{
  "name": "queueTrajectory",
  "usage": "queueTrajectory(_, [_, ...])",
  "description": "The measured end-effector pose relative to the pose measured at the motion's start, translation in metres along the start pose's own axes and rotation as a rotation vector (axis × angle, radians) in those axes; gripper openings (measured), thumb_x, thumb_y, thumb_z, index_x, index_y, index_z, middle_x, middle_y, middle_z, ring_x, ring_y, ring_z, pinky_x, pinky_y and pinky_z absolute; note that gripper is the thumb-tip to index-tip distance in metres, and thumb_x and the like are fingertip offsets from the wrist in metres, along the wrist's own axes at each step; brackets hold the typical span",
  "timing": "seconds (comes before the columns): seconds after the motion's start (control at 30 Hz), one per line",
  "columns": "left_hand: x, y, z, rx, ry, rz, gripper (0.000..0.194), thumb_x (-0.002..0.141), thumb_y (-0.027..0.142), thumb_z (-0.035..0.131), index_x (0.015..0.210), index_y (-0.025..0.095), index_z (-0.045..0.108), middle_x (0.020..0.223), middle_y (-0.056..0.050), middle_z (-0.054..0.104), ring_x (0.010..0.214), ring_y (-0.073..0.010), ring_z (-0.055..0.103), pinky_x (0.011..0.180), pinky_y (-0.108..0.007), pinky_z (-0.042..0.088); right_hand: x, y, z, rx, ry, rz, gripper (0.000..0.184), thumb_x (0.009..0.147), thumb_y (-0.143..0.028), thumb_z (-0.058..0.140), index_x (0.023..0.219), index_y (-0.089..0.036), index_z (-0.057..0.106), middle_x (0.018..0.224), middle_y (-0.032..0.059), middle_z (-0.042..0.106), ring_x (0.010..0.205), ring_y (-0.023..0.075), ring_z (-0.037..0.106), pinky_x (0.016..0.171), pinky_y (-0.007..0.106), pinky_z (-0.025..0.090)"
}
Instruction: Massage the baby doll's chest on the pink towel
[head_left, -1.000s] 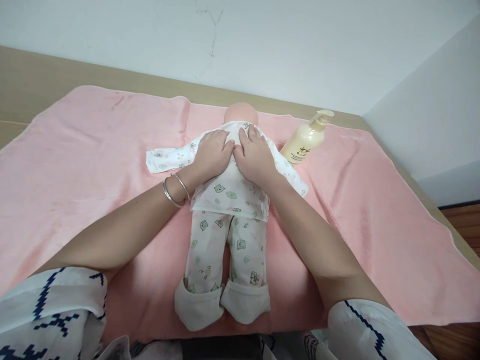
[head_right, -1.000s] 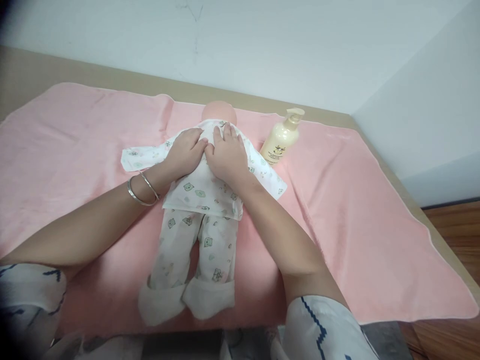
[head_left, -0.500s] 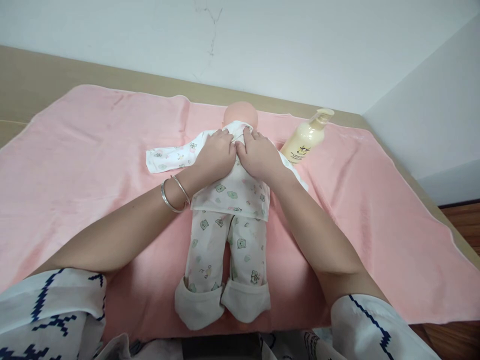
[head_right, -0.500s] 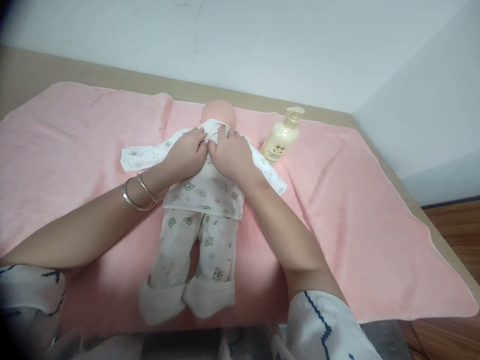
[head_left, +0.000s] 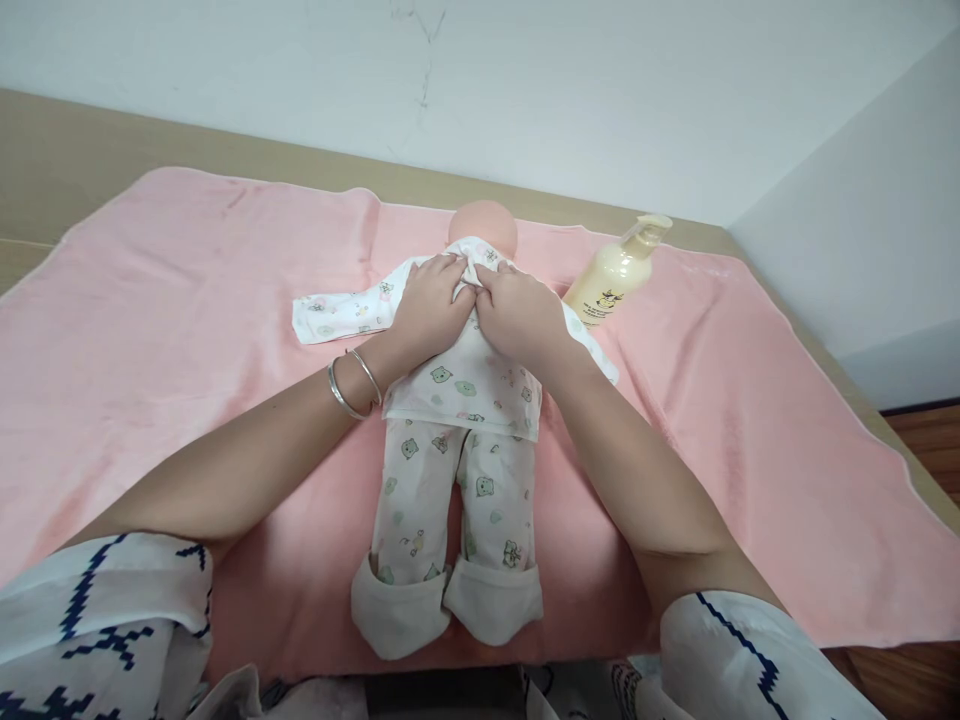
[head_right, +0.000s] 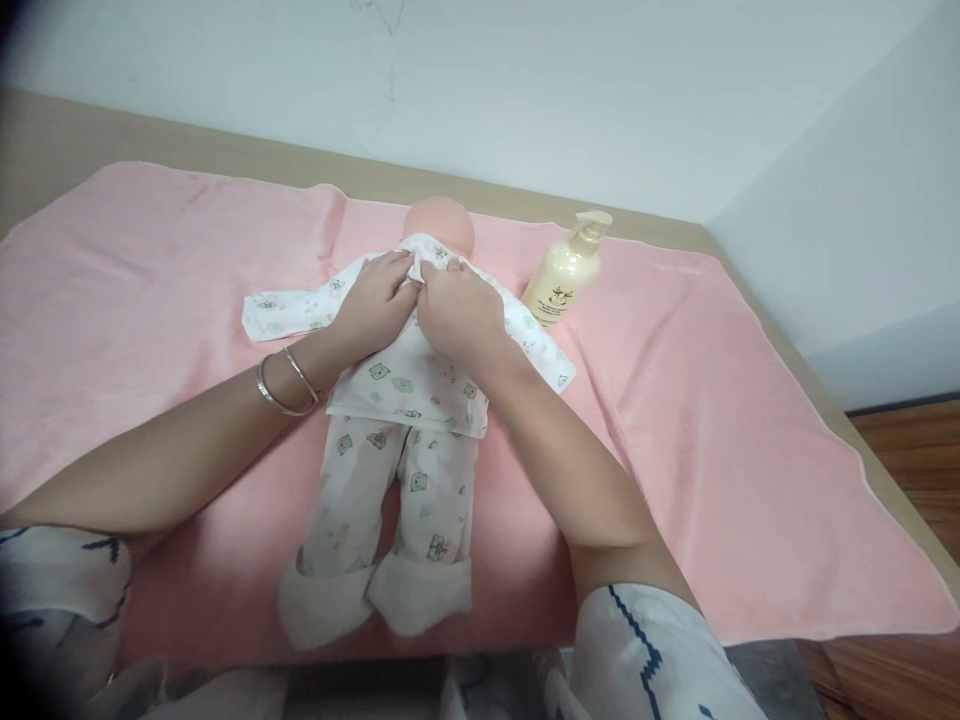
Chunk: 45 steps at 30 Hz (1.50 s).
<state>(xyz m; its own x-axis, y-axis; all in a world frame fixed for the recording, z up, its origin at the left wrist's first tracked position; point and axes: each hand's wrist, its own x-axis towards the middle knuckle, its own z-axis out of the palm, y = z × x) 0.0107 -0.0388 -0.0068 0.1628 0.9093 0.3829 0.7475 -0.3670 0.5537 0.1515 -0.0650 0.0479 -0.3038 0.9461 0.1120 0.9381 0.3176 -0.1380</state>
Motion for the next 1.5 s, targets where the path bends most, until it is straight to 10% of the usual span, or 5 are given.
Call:
queueTrajectory(0.43, [0.0,-0.004,-0.002,0.038,-0.014,-0.021,0.049,0.096,0.026,0.045,0.138,0.019,0.069,0.155,-0.014,0.066,0.153,-0.0345,0.052,0.135,-0.061,0.035,0.011,0.021,0.0,0.092,-0.137,-0.034,0.069,0.111,-0.035,0.032,0.173,-0.005,0.027,0.179,0.0274,0.031,0.166,0.0415,0.034,0.131,0.063,0.035])
queueTrajectory(0.77, [0.008,-0.012,-0.01,-0.023,-0.059,0.009,0.043,0.098,0.032,0.042,0.128,0.025,0.071,0.143,-0.012,0.072,0.14,-0.0328,0.062,0.129,-0.055,0.042,-0.016,-0.012,-0.009,-0.121,-0.032,-0.072,0.043,0.104,-0.013,0.032,0.129,-0.006,0.067,0.122,0.0241,0.074,0.115,0.035,0.071,0.096,0.043,0.056])
queueTrajectory(1.0, [0.005,-0.015,0.0,-0.002,-0.039,-0.039,0.056,0.1,0.034,0.039,0.149,0.021,0.061,0.157,-0.012,0.064,0.149,-0.032,0.055,0.134,-0.053,0.038,0.013,0.014,0.018,0.074,0.055,-0.051,0.063,0.106,-0.023,0.031,0.167,-0.009,0.041,0.175,0.0231,0.041,0.162,0.0401,0.04,0.129,0.061,0.037])
queueTrajectory(1.5, [0.005,-0.004,-0.024,0.118,-0.191,0.082,0.042,0.103,0.031,0.035,0.126,0.014,0.066,0.129,-0.019,0.071,0.128,-0.0354,0.063,0.119,-0.055,0.049,0.009,0.01,0.011,0.068,-0.004,-0.031,0.063,0.109,-0.025,0.031,0.169,-0.008,0.039,0.177,0.024,0.036,0.164,0.0394,0.039,0.131,0.061,0.036])
